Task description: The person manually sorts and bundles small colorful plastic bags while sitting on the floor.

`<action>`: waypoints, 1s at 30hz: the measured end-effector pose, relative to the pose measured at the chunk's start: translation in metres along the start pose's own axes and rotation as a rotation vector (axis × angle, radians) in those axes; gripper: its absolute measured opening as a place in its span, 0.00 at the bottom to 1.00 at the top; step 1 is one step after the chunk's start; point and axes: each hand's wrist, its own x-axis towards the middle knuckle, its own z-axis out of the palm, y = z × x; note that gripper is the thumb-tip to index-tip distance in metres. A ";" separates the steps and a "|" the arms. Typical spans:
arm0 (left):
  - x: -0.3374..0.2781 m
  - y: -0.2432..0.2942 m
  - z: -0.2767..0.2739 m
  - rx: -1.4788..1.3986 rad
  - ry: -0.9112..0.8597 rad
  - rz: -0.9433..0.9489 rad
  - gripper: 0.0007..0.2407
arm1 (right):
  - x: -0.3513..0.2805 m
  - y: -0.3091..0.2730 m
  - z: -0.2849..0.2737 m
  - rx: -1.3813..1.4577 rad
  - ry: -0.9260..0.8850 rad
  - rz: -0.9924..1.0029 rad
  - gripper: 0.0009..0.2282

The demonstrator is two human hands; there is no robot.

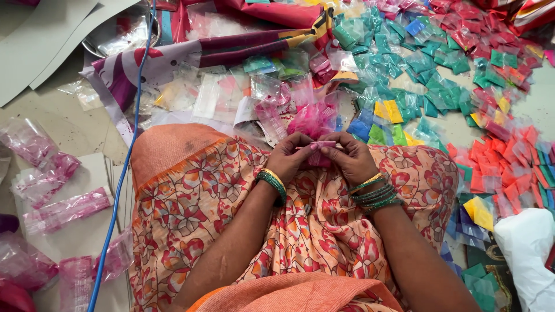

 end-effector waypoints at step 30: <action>-0.031 0.043 0.029 1.306 0.104 0.529 0.11 | 0.000 0.003 -0.001 -0.324 -0.070 -0.082 0.07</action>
